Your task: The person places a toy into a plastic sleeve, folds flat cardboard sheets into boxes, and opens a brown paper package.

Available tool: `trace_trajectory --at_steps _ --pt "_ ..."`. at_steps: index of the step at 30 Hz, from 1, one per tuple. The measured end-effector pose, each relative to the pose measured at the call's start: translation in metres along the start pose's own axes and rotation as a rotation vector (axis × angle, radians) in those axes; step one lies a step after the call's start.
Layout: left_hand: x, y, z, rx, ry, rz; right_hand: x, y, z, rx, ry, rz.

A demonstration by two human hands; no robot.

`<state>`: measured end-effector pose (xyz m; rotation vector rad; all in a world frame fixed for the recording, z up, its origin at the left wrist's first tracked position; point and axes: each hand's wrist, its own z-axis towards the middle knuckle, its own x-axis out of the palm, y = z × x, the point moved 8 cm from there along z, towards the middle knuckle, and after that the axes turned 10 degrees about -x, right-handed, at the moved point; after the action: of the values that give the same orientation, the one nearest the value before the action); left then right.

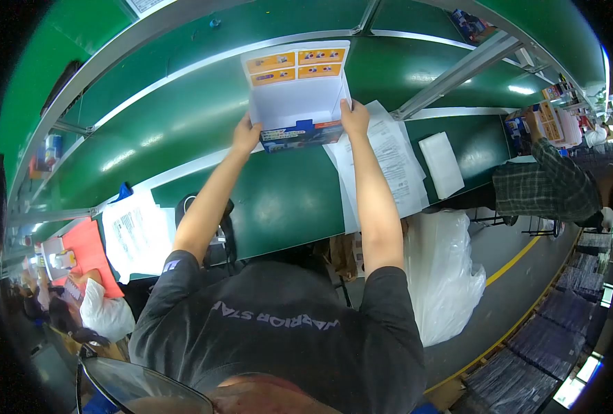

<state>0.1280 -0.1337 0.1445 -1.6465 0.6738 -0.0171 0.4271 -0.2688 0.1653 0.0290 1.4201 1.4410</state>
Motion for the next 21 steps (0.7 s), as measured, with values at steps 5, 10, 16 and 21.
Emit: trace_trajectory --at_steps 5,10,16,21 --pt "-0.005 -0.008 0.018 -0.026 -0.050 0.019 0.003 0.004 -0.015 0.179 0.089 0.527" --pt "-0.012 0.004 0.053 -0.131 -0.055 -0.077 -0.003 0.010 -0.056 0.142 -0.028 0.759" --pt "0.001 0.013 0.128 0.193 -0.252 0.025 -0.014 -0.014 -0.212 0.427 0.006 0.860" --pt "0.019 -0.049 0.127 0.244 -0.393 0.181 -0.030 -0.061 -0.349 0.753 -0.051 0.797"
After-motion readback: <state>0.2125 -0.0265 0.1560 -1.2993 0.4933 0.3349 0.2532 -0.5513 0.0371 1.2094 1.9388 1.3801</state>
